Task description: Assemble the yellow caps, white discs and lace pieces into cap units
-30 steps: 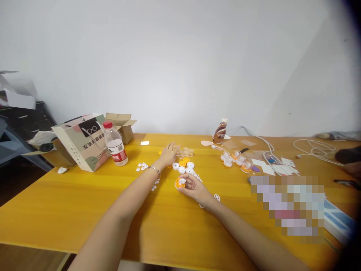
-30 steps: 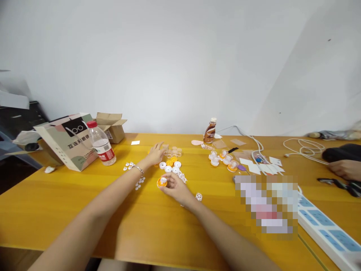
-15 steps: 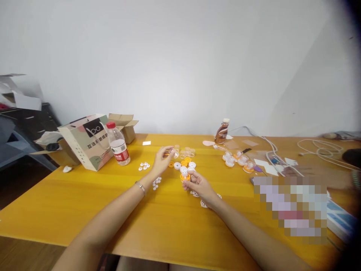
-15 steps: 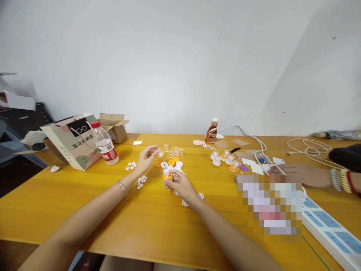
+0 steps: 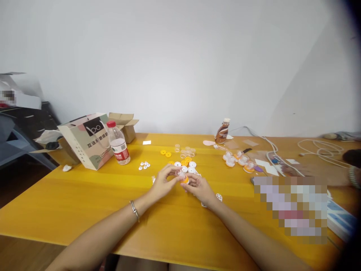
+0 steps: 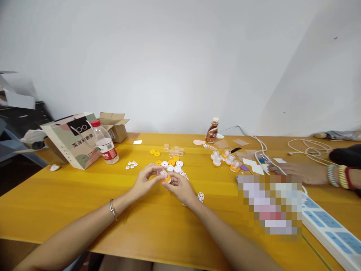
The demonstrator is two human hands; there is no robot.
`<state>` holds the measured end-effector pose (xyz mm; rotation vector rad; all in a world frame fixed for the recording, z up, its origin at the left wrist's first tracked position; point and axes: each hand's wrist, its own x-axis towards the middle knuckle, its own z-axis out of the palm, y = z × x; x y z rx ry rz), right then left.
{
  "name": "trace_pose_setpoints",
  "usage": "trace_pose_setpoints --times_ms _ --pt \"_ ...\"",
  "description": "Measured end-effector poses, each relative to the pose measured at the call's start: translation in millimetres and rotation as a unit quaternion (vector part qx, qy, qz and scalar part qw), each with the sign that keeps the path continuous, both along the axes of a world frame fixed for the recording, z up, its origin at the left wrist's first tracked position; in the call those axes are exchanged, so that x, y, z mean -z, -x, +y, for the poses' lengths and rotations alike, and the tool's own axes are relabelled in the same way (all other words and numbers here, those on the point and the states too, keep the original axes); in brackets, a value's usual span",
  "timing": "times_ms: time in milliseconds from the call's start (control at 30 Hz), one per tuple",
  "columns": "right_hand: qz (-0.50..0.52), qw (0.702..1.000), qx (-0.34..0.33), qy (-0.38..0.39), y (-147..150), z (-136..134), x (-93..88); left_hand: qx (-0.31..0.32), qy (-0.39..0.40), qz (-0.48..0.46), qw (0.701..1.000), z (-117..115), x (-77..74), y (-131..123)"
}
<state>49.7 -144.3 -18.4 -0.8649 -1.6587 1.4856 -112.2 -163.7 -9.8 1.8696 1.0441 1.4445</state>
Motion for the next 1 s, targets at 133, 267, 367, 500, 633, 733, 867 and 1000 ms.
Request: trace_pose_setpoints --times_ms 133,267,367,500,633,733,867,1000 --pt "-0.021 0.998 0.030 -0.045 1 -1 1.1 0.004 0.023 -0.007 1.000 0 2.8 1" --pt "-0.015 0.999 -0.038 -0.018 0 -4 -2.4 0.083 0.091 -0.019 0.992 1 -4.2 9" --pt "0.006 0.996 -0.094 0.011 -1 -6 -5.7 0.182 0.134 -0.006 0.974 1 -15.0 18" --pt "-0.009 0.998 -0.063 -0.013 -1 -5 -6.4 0.178 0.091 0.040 0.979 -1 -21.8 19" --pt "-0.085 0.990 0.019 -0.110 -2 -3 -4.2 0.019 0.056 0.086 0.994 -1 -16.1 12" --pt "-0.101 0.988 0.002 -0.116 -4 -2 -3.3 0.033 0.045 0.129 0.990 -2 -20.1 12" --pt "-0.069 0.993 -0.094 -0.024 -4 -3 -3.4 0.176 0.038 0.173 0.968 -9 -37.1 19" --pt "-0.106 0.987 -0.023 -0.116 -4 -3 -4.3 0.070 0.035 0.218 0.973 -15 -39.2 17"
